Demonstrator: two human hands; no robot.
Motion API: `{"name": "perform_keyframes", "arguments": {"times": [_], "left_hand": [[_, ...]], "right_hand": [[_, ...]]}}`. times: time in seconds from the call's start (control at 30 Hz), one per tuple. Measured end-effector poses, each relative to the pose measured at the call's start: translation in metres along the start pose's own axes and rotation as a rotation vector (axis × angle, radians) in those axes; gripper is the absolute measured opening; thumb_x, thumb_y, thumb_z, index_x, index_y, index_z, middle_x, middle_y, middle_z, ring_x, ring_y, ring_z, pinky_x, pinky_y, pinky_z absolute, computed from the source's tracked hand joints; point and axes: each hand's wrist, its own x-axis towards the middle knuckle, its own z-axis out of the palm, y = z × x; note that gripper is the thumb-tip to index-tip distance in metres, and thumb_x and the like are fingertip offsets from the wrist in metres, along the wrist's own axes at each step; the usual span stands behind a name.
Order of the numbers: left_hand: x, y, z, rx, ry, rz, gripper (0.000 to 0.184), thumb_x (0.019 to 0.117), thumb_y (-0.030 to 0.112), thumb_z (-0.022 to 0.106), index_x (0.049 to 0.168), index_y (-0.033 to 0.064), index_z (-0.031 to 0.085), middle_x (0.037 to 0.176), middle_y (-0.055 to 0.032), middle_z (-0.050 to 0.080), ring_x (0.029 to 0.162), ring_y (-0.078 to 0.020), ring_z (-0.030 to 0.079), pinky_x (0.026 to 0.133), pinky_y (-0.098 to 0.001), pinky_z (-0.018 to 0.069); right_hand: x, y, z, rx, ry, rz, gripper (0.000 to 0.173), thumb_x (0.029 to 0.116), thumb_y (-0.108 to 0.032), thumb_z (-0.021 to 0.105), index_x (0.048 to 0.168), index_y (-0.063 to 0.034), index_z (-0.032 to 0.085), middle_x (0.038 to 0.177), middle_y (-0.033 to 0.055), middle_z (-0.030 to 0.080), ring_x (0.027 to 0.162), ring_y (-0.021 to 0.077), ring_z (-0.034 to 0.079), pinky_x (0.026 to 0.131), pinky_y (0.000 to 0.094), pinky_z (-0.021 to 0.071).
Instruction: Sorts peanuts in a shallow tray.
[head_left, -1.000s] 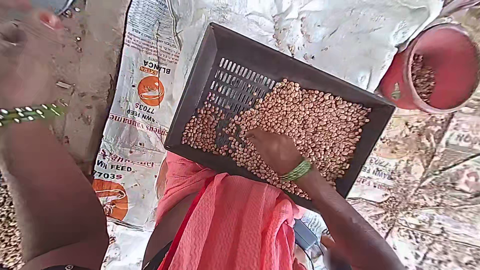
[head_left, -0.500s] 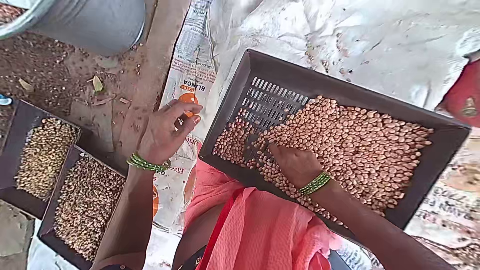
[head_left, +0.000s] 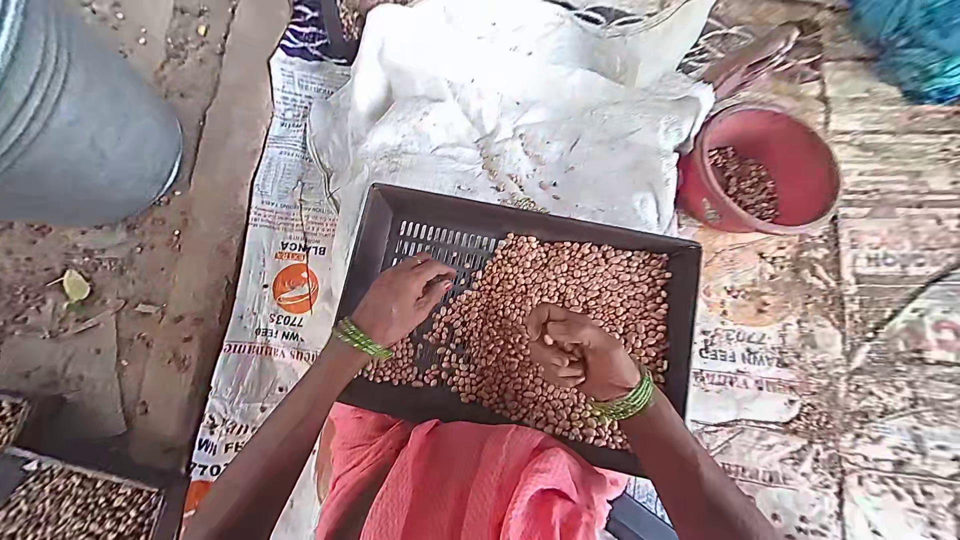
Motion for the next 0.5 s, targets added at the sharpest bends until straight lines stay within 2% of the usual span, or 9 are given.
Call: {"name": "perform_keyframes", "arguments": {"times": [0.07,0.13,0.2,0.33,0.4,0.5], "left_hand": [[0.033,0.003,0.019,0.022,0.013,0.072,0.024,0.1041,0.013,0.056,0.12,0.0038,0.071,0.12,-0.0159,0.07,0.109,-0.0315,0.068,0.095,-0.0494,0.0551],[0.062,0.004,0.039,0.088,0.064,0.171,0.027,0.1045,0.008,0.053,0.125,0.0017,0.07,0.127,-0.0186,0.068,0.116,-0.0362,0.067,0.098,-0.0509,0.0541],[0.082,0.007,0.055,0.21,0.101,0.236,0.029,0.1043,0.006,0.052,0.126,0.0011,0.07,0.127,-0.0205,0.068,0.117,-0.04,0.066,0.099,-0.0512,0.0537],[0.095,0.015,0.065,0.325,0.043,0.132,0.03,0.1062,0.016,0.053,0.12,-0.0031,0.072,0.12,-0.0246,0.068,0.114,-0.0429,0.066,0.098,-0.0535,0.0528],[0.099,0.026,0.062,0.314,-0.04,0.039,0.031,0.1066,0.018,0.053,0.12,-0.0057,0.069,0.122,-0.028,0.065,0.116,-0.0455,0.064,0.1,-0.0565,0.051],[0.106,0.038,0.061,0.361,-0.132,-0.043,0.03,0.1066,0.017,0.054,0.122,-0.0058,0.066,0.126,-0.0284,0.062,0.12,-0.0454,0.061,0.102,-0.0561,0.0495]], "right_hand": [[-0.006,-0.005,-0.008,0.016,0.13,-0.056,0.03,0.1047,-0.033,0.046,0.087,-0.0187,0.065,0.06,-0.0137,0.049,0.043,-0.0073,0.038,0.04,0.0086,0.031],[-0.005,-0.009,-0.004,-0.037,0.321,-0.088,0.043,0.108,-0.024,0.031,0.075,-0.0183,0.058,0.057,-0.0121,0.048,0.041,-0.006,0.036,0.038,0.0095,0.0289],[-0.006,-0.012,-0.002,-0.059,0.415,-0.093,0.048,0.1095,-0.02,0.023,0.071,-0.0181,0.052,0.057,-0.0112,0.047,0.04,-0.0049,0.035,0.038,0.01,0.0283],[-0.016,-0.016,-0.006,-0.071,0.478,-0.145,0.049,0.1103,-0.023,0.024,0.071,-0.0185,0.052,0.057,-0.0116,0.046,0.041,-0.0056,0.034,0.038,0.0096,0.0278],[-0.027,-0.018,-0.011,-0.089,0.558,-0.188,0.048,0.1108,-0.029,0.027,0.071,-0.0189,0.052,0.055,-0.0113,0.045,0.04,-0.0049,0.033,0.038,0.0102,0.0284],[-0.045,-0.024,-0.023,-0.118,0.606,-0.27,0.049,0.1119,-0.033,0.027,0.072,-0.0211,0.051,0.056,-0.0118,0.045,0.04,-0.0041,0.032,0.037,0.0111,0.0283]]}}
